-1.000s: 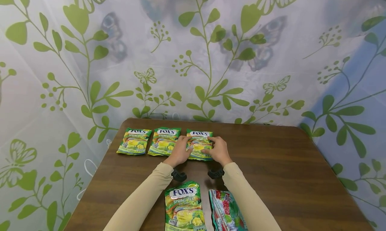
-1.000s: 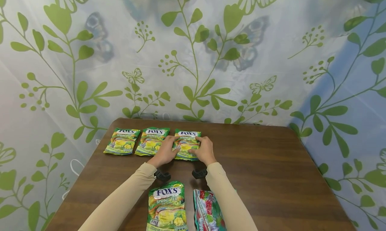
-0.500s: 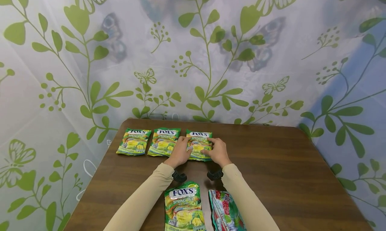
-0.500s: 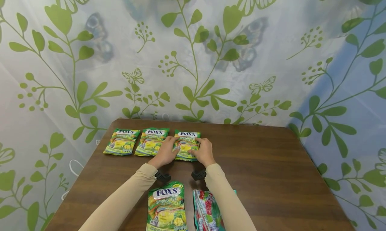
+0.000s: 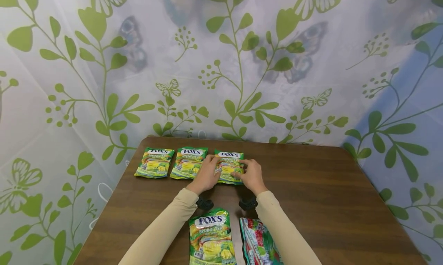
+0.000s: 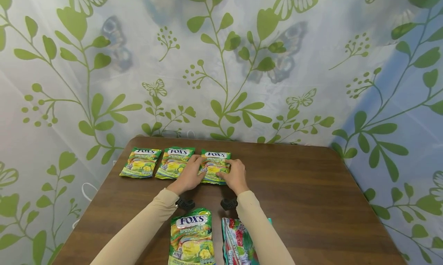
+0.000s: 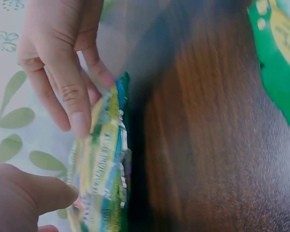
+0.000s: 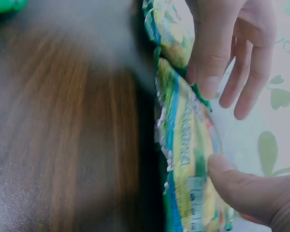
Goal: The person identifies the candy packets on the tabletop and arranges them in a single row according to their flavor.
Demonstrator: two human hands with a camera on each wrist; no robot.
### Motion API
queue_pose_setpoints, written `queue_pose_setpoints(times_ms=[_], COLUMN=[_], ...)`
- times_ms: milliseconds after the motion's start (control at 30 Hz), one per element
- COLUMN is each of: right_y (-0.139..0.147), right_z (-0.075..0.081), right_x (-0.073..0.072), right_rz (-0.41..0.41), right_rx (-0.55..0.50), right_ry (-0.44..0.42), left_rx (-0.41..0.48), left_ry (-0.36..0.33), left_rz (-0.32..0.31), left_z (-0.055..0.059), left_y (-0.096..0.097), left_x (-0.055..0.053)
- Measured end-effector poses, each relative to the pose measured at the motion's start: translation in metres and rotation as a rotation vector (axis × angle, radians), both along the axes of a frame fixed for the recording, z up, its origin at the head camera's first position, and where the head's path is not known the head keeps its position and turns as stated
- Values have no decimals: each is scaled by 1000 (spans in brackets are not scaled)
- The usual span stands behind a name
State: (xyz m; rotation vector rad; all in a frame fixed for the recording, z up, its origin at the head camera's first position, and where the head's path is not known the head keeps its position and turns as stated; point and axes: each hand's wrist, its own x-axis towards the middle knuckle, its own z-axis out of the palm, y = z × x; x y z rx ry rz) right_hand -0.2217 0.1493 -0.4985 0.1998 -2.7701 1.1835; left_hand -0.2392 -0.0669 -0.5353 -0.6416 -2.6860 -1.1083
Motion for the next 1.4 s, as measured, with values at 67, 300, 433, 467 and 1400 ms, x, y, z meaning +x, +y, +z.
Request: queue_pose_setpoints(times_ms=[67, 300, 433, 467, 1400], right_y=[0, -4, -4, -4, 13], right_z=[3, 18, 22, 23, 34], right_x=[3, 22, 38, 42, 133], right_rz=[-3, 33, 73, 80, 209], right_rx=[6, 14, -5, -14, -157], right_ry=[1, 35, 49, 43, -96], left_rx=[12, -5, 28, 31, 151], left_ry=[48, 72, 24, 11, -123], left_rz=[-8, -59, -103, -110, -185], left_z=[-19, -7, 28, 37, 22], left_y=[-3, -8, -12, -13, -75], left_x=[-10, 7, 41, 50, 130])
